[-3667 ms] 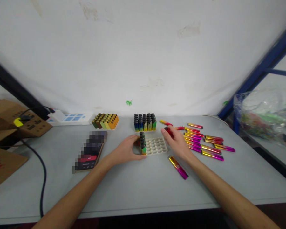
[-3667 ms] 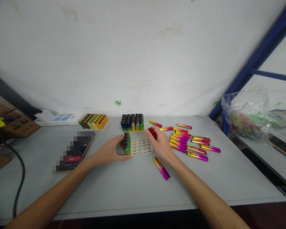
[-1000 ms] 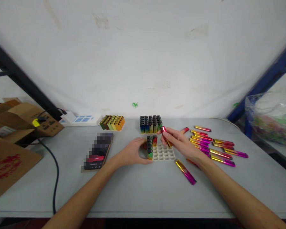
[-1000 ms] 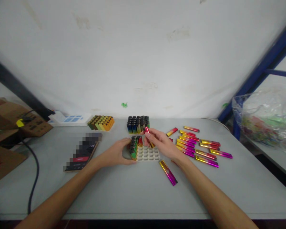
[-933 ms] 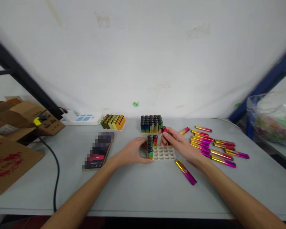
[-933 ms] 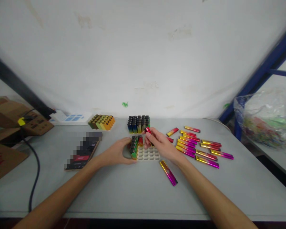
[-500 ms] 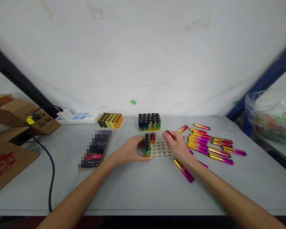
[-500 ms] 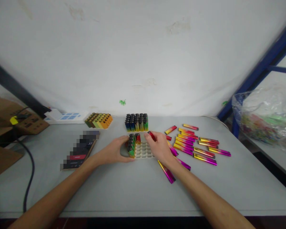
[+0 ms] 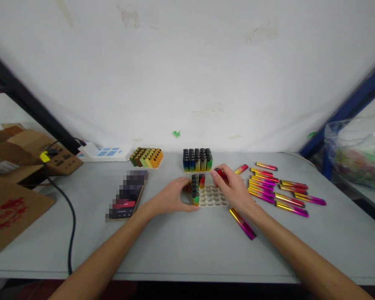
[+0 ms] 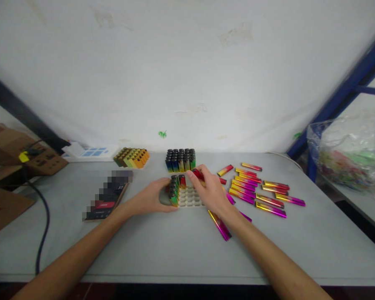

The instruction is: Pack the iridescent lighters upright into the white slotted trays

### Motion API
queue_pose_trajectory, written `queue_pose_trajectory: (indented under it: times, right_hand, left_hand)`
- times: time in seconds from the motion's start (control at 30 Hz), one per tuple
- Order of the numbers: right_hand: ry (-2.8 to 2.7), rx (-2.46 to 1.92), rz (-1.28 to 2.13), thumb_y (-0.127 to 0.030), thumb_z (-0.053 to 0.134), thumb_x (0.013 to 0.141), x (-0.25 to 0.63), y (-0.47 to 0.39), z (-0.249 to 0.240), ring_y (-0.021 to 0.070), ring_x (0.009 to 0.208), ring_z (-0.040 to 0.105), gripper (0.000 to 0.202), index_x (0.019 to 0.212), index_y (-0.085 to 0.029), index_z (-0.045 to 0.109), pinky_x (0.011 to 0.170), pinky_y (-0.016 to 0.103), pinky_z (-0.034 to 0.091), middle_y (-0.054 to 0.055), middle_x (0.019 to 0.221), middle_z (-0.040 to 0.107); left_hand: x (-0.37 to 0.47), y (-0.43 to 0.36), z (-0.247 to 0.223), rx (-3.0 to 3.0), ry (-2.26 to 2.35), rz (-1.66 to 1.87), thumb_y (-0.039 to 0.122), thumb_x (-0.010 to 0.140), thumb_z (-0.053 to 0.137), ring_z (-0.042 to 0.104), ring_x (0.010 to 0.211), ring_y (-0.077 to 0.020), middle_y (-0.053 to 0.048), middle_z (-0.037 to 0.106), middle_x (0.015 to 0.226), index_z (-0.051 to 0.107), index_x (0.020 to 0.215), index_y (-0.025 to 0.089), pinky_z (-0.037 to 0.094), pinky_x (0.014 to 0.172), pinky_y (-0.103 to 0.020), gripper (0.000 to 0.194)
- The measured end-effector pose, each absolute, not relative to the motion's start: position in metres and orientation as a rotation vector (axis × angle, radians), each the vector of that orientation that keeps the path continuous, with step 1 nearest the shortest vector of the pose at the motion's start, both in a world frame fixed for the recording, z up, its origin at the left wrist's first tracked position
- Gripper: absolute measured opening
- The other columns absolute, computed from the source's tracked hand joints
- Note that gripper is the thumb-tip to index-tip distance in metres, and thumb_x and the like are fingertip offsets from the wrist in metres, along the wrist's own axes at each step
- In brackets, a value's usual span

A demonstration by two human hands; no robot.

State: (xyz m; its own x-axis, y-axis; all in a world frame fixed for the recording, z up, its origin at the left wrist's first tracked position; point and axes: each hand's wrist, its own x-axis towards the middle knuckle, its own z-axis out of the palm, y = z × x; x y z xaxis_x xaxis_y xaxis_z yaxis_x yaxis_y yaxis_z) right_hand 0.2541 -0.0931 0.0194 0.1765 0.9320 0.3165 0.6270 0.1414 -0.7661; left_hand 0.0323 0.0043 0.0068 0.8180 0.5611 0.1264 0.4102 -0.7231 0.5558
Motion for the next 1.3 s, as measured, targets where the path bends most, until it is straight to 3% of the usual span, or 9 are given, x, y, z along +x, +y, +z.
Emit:
queue_pose_trajectory:
  times: [0.13,0.3,0.43,0.8,0.97,1.13,1.3]
  right_hand:
    - [-1.753,-1.516,0.110,-0.055,0.050,0.104,0.257,-0.094,0.022,0.0249,0.092,0.060,0.040,0.085,-0.023,0.063,0.083,0.036,0.045,0.008,0.091,0.066]
    - [-1.790,-1.601,0.273,-0.055,0.046,0.106,0.252,-0.095,0.022,0.0182,0.064,0.058,0.047,0.073,-0.023,0.057,0.065,0.031,0.041,0.001,0.068,0.062]
    - [-1.800,-1.609,0.303,-0.050,0.046,0.107,0.249,-0.093,0.019,0.0179,0.062,0.060,0.043,0.075,-0.023,0.056,0.064,0.030,0.038,0.000,0.067,0.065]
    - [-1.939,-1.701,0.328,-0.043,0.044,0.110,0.246,-0.090,0.014,0.0196,0.068,0.066,0.033,0.088,-0.022,0.057,0.064,0.029,0.041,0.002,0.074,0.071]
    - [-2.154,-1.786,0.022,-0.037,0.049,0.108,0.239,-0.090,0.012,0.0263,0.084,0.069,0.022,0.106,-0.018,0.060,0.072,0.034,0.048,0.011,0.094,0.073]
    - [-2.246,-1.887,-0.216,-0.038,0.053,0.106,0.241,-0.095,0.011,0.0335,0.101,0.066,0.025,0.112,-0.015,0.063,0.086,0.044,0.050,0.015,0.103,0.070]
    - [-2.212,-1.732,0.000,-0.036,0.050,0.108,0.271,-0.091,0.016,0.0255,0.098,0.067,0.025,0.114,-0.017,0.065,0.089,0.037,0.050,0.010,0.104,0.069]
  left_hand:
    - [0.032,0.005,0.006,2.500,0.714,0.383,0.054,0.069,0.086,0.066,0.095,-0.0295,-0.010,0.071,0.104,0.064,0.103,0.016,0.053,0.085,-0.039,0.055]
    - [0.032,0.005,0.006,2.502,0.714,0.381,0.052,0.069,0.087,0.066,0.098,-0.0295,-0.010,0.071,0.106,0.065,0.107,0.016,0.053,0.088,-0.040,0.056]
    - [0.032,0.005,0.006,2.487,0.707,0.391,0.050,0.069,0.088,0.067,0.098,-0.0291,-0.010,0.072,0.107,0.066,0.108,0.016,0.054,0.088,-0.040,0.056]
    - [0.033,0.005,0.005,2.463,0.689,0.418,0.047,0.069,0.088,0.067,0.106,-0.0311,-0.010,0.073,0.114,0.067,0.114,0.017,0.053,0.093,-0.040,0.058]
    - [0.034,0.006,0.003,2.498,0.695,0.403,0.049,0.070,0.087,0.066,0.097,-0.0299,-0.010,0.072,0.107,0.066,0.110,0.015,0.052,0.088,-0.040,0.056]
    - [0.033,0.006,0.003,2.506,0.715,0.393,0.050,0.070,0.087,0.066,0.096,-0.0291,-0.010,0.071,0.105,0.065,0.108,0.015,0.053,0.087,-0.039,0.055]
    - [0.033,0.006,0.005,2.502,0.735,0.360,0.051,0.070,0.087,0.066,0.097,-0.0293,-0.010,0.071,0.106,0.065,0.108,0.015,0.053,0.087,-0.039,0.056]
